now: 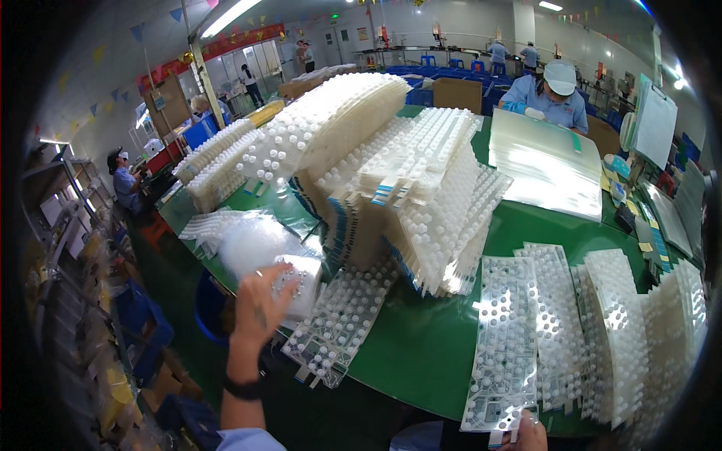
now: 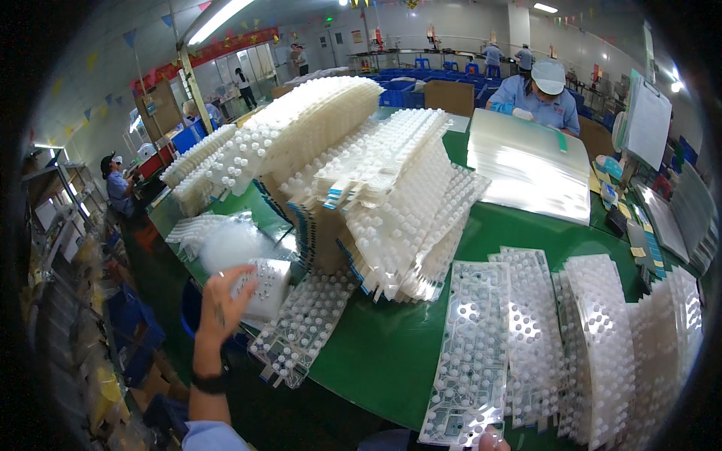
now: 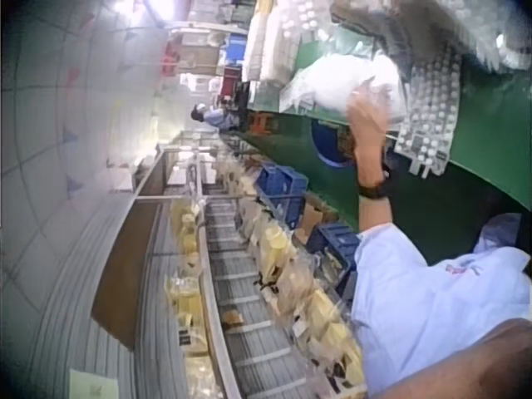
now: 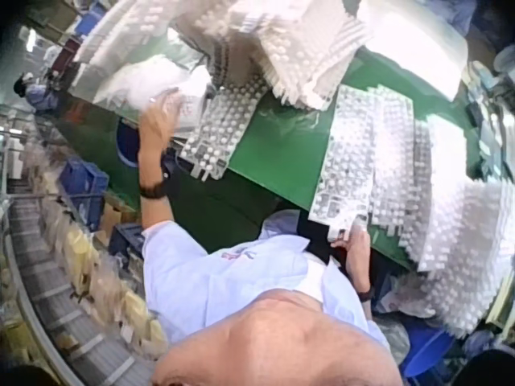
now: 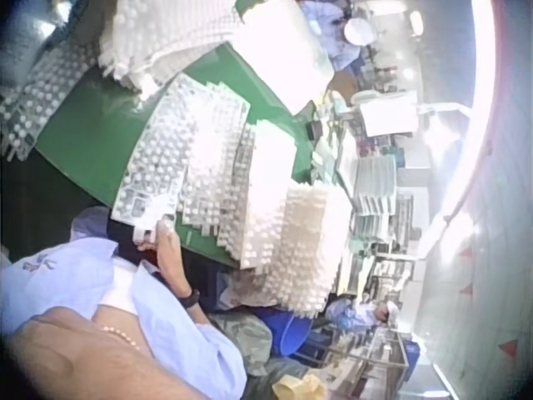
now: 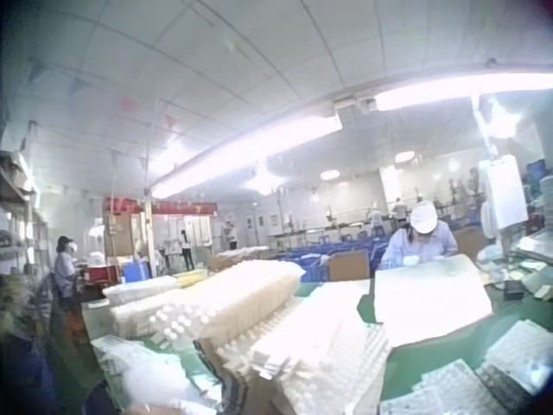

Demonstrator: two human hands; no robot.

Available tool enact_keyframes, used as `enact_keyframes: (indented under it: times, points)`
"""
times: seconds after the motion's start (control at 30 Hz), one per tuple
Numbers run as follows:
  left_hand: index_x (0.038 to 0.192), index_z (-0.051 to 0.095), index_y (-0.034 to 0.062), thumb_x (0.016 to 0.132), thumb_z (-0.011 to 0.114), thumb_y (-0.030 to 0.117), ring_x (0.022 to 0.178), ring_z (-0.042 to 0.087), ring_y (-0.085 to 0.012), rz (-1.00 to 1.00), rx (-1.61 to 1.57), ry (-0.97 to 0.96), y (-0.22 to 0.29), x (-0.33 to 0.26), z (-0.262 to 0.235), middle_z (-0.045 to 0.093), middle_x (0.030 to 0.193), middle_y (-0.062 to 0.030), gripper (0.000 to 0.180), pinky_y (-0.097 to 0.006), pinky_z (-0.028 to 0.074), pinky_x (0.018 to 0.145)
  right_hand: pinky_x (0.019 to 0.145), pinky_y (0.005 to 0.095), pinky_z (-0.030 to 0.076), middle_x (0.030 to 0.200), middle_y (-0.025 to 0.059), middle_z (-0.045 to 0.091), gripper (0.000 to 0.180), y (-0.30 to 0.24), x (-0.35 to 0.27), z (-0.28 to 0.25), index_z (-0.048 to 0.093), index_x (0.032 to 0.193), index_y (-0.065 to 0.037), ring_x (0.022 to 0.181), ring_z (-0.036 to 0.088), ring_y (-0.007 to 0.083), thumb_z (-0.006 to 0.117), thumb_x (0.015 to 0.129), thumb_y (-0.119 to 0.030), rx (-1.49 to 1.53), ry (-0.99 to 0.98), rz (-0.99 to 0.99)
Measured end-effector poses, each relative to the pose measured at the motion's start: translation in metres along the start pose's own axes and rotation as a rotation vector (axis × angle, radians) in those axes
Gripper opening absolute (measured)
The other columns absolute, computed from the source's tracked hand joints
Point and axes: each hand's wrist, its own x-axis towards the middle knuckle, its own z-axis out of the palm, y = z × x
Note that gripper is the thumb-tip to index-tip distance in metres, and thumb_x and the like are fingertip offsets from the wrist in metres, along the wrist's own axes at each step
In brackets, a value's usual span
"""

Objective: Manually assemble contact pads and components on keyboard membrane sheets in a factory setting.

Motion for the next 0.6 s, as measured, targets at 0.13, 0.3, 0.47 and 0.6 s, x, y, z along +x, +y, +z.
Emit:
enact_keyframes:
  times: [0.13, 0.3, 0.47, 0.6]
  points:
    - [0.095, 0.069, 0.004, 0.082, 0.066, 0.012, 0.091, 0.068, -0.0278, 0.308, -0.499, 0.033, 0.091, -0.027, -0.019, 0.071, 0.096, -0.0122, 0.016, -0.037, 0.05, 0.081, 0.055, 0.0206, 0.043, 0.079, -0.0002, 0.057, 0.033, 0.015, 0.015, -0.003, 0.048, 0.127, 0.001, 0.064, 0.051, 0.0055, 0.053, 0.1, -0.018, -0.108, 0.053, -0.157]
    - [0.105, 0.066, 0.0084, 0.082, 0.07, 0.015, 0.097, 0.066, -0.0263, 0.71, -1.522, 0.42, 0.167, -0.055, -0.003, 0.067, 0.106, -0.0096, 0.024, -0.039, 0.05, 0.082, 0.061, 0.0258, 0.054, 0.124, 0.0198, 0.057, 0.045, 0.001, 0.013, 0.009, 0.035, 0.14, 0.003, 0.07, 0.063, 0.0155, 0.042, 0.099, -0.015, 0.012, 0.23, -0.316]
    - [0.115, 0.066, 0.013, 0.083, 0.068, -0.001, 0.101, 0.065, -0.0199, 0.759, -2.119, 0.179, 0.21, -0.076, -0.011, 0.062, 0.119, 0.0023, 0.035, -0.039, 0.051, 0.081, 0.07, 0.0321, 0.058, 0.137, 0.023, 0.047, 0.061, -0.01, 0.011, 0.019, 0.018, 0.15, -0.002, 0.088, 0.064, 0.0199, 0.036, 0.091, 0.003, 0.029, 0.042, -0.385]
    - [0.108, 0.068, 0.0081, 0.089, 0.063, 0.009, 0.096, 0.067, -0.0208, 0.803, -2.223, -0.248, 0.221, -0.069, -0.008, 0.064, 0.119, -0.0021, 0.019, -0.038, 0.052, 0.081, 0.076, 0.0353, 0.059, 0.138, 0.0232, 0.045, 0.063, -0.03, 0.003, -0.012, 0.018, 0.15, -0.002, 0.102, 0.061, 0.0226, 0.036, 0.09, 0.004, 0.181, 0.063, -0.469]
